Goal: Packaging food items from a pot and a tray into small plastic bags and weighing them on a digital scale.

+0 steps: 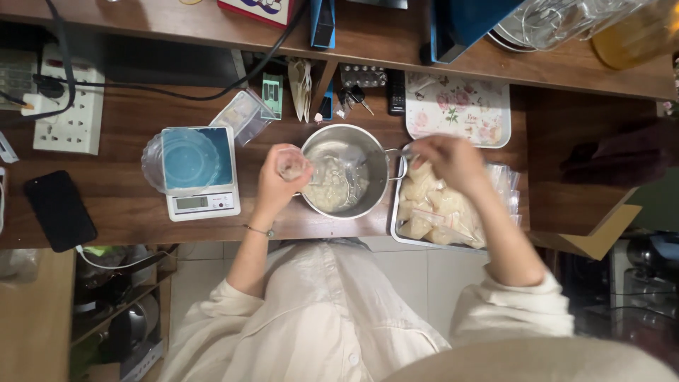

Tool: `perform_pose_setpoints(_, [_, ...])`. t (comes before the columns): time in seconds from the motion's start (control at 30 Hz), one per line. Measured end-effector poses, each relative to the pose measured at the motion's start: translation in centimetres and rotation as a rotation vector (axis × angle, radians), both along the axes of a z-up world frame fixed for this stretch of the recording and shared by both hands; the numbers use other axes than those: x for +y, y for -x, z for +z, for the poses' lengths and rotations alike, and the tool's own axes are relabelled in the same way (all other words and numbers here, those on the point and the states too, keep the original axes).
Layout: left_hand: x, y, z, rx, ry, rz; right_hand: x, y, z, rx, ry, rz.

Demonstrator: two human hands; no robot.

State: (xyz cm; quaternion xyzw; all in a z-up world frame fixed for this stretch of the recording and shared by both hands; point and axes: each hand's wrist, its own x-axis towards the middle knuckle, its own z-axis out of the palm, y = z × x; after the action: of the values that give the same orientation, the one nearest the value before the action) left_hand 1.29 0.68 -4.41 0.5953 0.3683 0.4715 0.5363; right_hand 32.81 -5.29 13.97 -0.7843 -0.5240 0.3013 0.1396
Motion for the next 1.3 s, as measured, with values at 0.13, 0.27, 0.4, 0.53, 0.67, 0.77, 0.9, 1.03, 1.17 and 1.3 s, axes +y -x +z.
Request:
perform_pose_setpoints(0.13, [0.4, 0.2, 0.0, -0.014, -0.001, 0.022, -1.4, -0.5, -13.0, -0.116, -0.079, 0.089])
perform_pose_setpoints(0.27, [0.4, 0.3, 0.9, -0.079, 0.042, -0.004, -3.1, 0.7, -18.5, -0.217, -0.475, 0.231])
perform_pose_setpoints(0.4, [0.2, 1.1, 1.4, -0.038, 0.002, 0.005, -5.3, 2.5, -15.9, -0.131, -0.42, 0.418])
perform_pose_setpoints(0.53, [0.2, 1.7, 1.8, -0.004, -0.004, 0.055, -6.0, 1.1, -14.1, -0.201, -0.368, 0.375])
perform_pose_setpoints(0.67, [0.3, 1.9, 2.7, 0.026, 0.014, 0.057, -5.7, 0.3, -15.1, -0.362, -0.286, 0.342])
perform_pose_setpoints(0.77, [0.3, 2.1, 3.0, 0.012, 0.01, 0.057, -5.5, 1.5, -17.0, -0.269, -0.091, 0.268])
perform_pose_setpoints(0.9, [0.4, 2.3, 3.1, -0.012, 0.018, 0.057, -4.6, 5.1, -18.5, 0.056, 0.1, 0.028])
perform_pose_setpoints(1.03, [0.5, 2.2, 2.8, 0.0, -0.007, 0.066, -3.4, 7.1, -19.2, 0.383, 0.07, -0.187])
perform_pose_setpoints(1.17, [0.5, 2.4, 2.3, -0.044, 0.002, 0.051, -2.7, 6.2, -19.1, 0.124, -0.259, -0.116])
perform_pose_setpoints(1.3, [0.5, 2.5, 2.3, -0.064, 0.024, 0.04, -1.2, 5.3, -19.6, -0.249, -0.529, -0.034])
